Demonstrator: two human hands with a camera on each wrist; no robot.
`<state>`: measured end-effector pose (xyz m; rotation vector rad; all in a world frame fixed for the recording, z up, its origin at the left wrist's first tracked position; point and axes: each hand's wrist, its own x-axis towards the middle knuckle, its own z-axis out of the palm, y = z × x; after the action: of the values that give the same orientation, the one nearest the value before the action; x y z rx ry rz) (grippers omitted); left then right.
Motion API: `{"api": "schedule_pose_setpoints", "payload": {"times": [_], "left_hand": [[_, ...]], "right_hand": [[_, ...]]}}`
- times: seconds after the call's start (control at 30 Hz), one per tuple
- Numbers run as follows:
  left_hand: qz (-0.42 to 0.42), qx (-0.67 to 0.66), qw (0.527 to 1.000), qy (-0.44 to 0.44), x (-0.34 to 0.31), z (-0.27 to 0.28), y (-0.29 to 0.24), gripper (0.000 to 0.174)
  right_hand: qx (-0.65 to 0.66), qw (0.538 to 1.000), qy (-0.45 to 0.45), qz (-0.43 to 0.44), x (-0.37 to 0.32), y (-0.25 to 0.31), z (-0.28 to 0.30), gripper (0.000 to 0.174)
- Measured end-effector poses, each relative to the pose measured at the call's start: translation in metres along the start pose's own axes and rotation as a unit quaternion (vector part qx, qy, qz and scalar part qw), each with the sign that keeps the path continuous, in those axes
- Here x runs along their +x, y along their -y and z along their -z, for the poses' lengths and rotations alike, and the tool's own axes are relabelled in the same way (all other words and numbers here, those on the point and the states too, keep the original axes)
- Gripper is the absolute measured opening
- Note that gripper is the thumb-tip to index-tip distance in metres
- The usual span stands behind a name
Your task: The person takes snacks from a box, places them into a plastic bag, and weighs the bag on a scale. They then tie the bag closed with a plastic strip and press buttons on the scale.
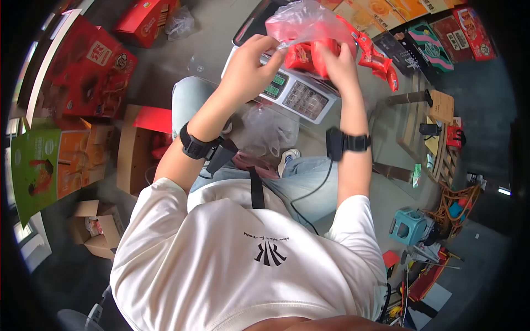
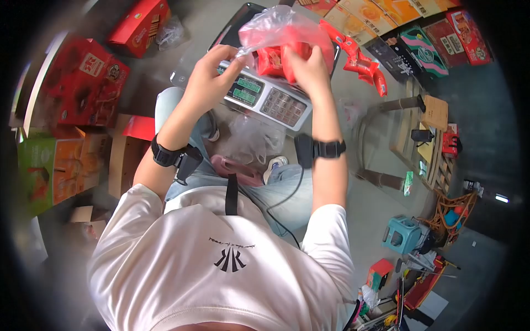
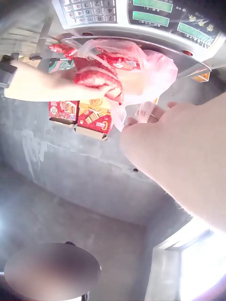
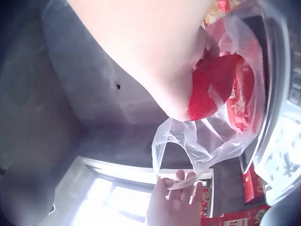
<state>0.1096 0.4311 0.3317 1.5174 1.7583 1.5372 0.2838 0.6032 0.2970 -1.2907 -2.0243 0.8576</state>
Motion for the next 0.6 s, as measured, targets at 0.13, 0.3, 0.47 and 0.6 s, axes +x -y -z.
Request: {"api": "schedule_pose_setpoints", "payload": {"times": [0.13,0.3,0.47,0.6], "left_hand": [[0.008,0.002,1.000,0.024,0.008,0.001,-0.001,0.026],[0.012,-0.001,0.999,0.030,0.026,0.008,0.012,0.030],[0.038,-0.048,0.996,0.064,0.044,0.023,0.012,0.031],[-0.018,-0.011,0.996,0.085,0.047,0.016,0.023,0.030]], "right_hand": [[0.335,0.937,-0.015,-0.098,0.045,0.034,-0.029,0.066],[0.044,0.983,-0.122,0.128,0.013,0.015,-0.024,0.052],[-0.465,0.793,-0.305,0.249,-0.033,-0.010,0.030,0.054],[-0.490,0.836,-0.231,0.084,-0.051,-0.028,0.060,0.063]]}}
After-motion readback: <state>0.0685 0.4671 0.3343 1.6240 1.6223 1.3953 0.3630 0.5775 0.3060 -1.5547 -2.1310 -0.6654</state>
